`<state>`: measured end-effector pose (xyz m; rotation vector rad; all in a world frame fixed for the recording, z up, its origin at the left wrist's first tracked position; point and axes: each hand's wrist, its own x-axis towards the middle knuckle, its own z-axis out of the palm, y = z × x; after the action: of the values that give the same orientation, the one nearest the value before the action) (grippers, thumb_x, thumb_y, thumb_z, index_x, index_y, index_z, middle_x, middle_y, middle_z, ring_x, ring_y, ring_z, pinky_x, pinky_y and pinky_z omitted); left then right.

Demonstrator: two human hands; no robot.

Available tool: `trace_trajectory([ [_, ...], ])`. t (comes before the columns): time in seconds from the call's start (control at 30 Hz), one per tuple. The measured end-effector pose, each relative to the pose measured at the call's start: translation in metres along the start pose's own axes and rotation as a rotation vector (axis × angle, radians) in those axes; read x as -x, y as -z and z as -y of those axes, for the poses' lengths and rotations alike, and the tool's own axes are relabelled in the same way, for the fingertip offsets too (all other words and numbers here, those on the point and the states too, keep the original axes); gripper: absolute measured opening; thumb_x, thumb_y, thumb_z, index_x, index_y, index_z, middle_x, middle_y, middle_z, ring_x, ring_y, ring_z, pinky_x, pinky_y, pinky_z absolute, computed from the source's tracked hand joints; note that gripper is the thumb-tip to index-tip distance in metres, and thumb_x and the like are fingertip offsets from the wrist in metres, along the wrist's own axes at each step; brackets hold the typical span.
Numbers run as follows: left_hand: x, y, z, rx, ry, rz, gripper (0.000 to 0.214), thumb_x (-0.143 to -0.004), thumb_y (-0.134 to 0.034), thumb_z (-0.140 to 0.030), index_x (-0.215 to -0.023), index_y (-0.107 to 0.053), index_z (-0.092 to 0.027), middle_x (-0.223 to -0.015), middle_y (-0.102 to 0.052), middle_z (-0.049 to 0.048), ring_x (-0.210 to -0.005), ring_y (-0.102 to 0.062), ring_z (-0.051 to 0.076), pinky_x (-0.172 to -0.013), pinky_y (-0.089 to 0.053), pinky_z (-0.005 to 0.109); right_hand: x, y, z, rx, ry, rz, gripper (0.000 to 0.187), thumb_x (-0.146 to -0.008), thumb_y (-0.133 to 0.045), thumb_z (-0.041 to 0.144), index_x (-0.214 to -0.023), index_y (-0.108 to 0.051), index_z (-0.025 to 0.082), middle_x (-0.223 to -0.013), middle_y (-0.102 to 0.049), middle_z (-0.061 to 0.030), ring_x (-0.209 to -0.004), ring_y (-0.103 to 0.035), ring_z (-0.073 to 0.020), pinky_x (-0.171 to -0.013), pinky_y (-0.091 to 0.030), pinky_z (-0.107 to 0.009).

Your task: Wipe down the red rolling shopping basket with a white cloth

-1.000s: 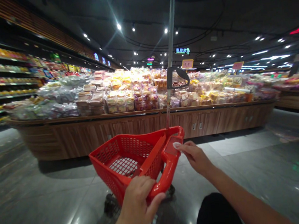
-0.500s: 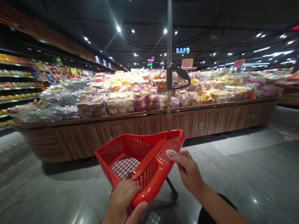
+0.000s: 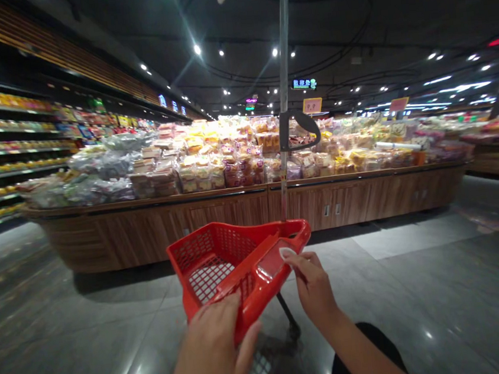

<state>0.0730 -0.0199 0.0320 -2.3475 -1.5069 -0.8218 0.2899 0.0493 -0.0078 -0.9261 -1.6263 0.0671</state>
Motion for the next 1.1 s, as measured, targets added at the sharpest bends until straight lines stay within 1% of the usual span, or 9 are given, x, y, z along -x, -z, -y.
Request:
trace_trajectory([
  [0.1,-0.011,0.002,-0.033,-0.076,0.1,0.144,0.05,-0.081,-0.051,-0.047,-0.118,-0.056,-0.013,-0.114,-0.065,0.0142,-0.103,-0.06,0.029,-0.09,-0.046,0.044,0.003,0.002,0.012,-0.007,0.05,0.044,0.043,-0.082,-0.041,0.0,-0.111,-0.06,0.026,-0.113,-0.064,-0.003,-0.096,-0.052,-0.0197,-0.085,-0.046,-0.038],
  [0.2,-0.02,-0.002,-0.046,-0.152,0.174,0.249,0.042,-0.085,-0.048,-0.038,-0.116,-0.056,-0.012,-0.11,-0.066,0.0149,-0.096,-0.063,0.028,-0.083,-0.049,0.041,0.002,0.008,0.023,-0.038,0.165,0.126,0.044,-0.08,-0.042,-0.002,-0.11,-0.059,0.025,-0.114,-0.064,-0.0023,-0.098,-0.053,-0.019,-0.087,-0.045,-0.037],
  [0.33,-0.02,-0.008,-0.04,-0.208,0.24,0.28,0.036,-0.086,-0.046,-0.026,-0.118,-0.055,-0.013,-0.108,-0.067,0.0138,-0.092,-0.065,0.024,-0.074,-0.051,0.033,-0.014,0.018,0.026,-0.009,0.248,0.325,0.045,-0.076,-0.043,-0.004,-0.109,-0.06,0.022,-0.109,-0.066,-0.0036,-0.096,-0.054,-0.0189,-0.086,-0.044,-0.035],
  [0.5,-0.02,-0.01,-0.033,-0.224,0.248,0.259,0.041,-0.086,-0.047,-0.03,-0.123,-0.053,-0.012,-0.106,-0.068,0.0134,-0.093,-0.065,0.025,-0.076,-0.051,0.034,-0.042,0.019,0.023,0.215,0.007,0.314,0.035,-0.075,-0.046,-0.003,-0.091,-0.068,0.02,-0.08,-0.065,-0.0049,-0.079,-0.052,-0.0194,-0.071,-0.045,-0.031],
  [0.7,-0.027,-0.009,-0.028,-0.192,0.258,0.295,0.044,-0.086,-0.046,-0.031,-0.126,-0.05,-0.013,-0.115,-0.065,0.0136,-0.101,-0.063,0.025,-0.078,-0.051,0.035,-0.038,0.002,0.052,0.053,0.18,0.508,0.037,-0.074,-0.048,-0.001,-0.098,-0.064,0.023,-0.084,-0.065,-0.0009,-0.086,-0.052,-0.0185,-0.078,-0.043,-0.029],
  [0.77,-0.027,-0.009,-0.025,-0.191,0.256,0.297,0.045,-0.087,-0.045,-0.032,-0.128,-0.049,-0.013,-0.116,-0.064,0.0135,-0.101,-0.063,0.025,-0.077,-0.051,0.035,-0.043,0.002,0.045,0.082,0.129,0.491,0.036,-0.074,-0.048,-0.002,-0.095,-0.065,0.023,-0.083,-0.065,-0.0005,-0.085,-0.052,-0.0177,-0.077,-0.042,-0.028],
  [0.93,-0.026,-0.009,-0.02,-0.189,0.251,0.292,0.047,-0.087,-0.044,-0.035,-0.128,-0.048,-0.014,-0.11,-0.067,0.0118,-0.096,-0.064,0.025,-0.079,-0.051,0.037,-0.061,0.013,0.009,0.321,-0.147,0.348,0.026,-0.081,-0.048,0.004,-0.083,-0.069,0.018,-0.073,-0.059,-0.0039,-0.075,-0.051,-0.0167,-0.069,-0.041,-0.028],
  [1.0,-0.026,-0.008,-0.018,-0.183,0.26,0.296,0.047,-0.086,-0.044,-0.035,-0.128,-0.048,-0.015,-0.11,-0.067,0.0111,-0.096,-0.064,0.025,-0.078,-0.051,0.037,-0.056,0.015,0.011,0.308,-0.138,0.338,0.028,-0.08,-0.048,0.002,-0.087,-0.069,0.018,-0.076,-0.06,-0.0049,-0.077,-0.051,-0.017,-0.07,-0.041,-0.028],
  [1.1,-0.027,-0.007,-0.015,-0.168,0.274,0.307,0.046,-0.086,-0.044,-0.037,-0.127,-0.049,-0.018,-0.112,-0.067,0.0101,-0.098,-0.064,0.025,-0.078,-0.05,0.036,-0.04,0.015,0.029,0.159,0.015,0.412,0.037,-0.076,-0.047,-0.003,-0.098,-0.066,0.021,-0.082,-0.063,-0.0031,-0.083,-0.051,-0.0175,-0.074,-0.041,-0.027],
])
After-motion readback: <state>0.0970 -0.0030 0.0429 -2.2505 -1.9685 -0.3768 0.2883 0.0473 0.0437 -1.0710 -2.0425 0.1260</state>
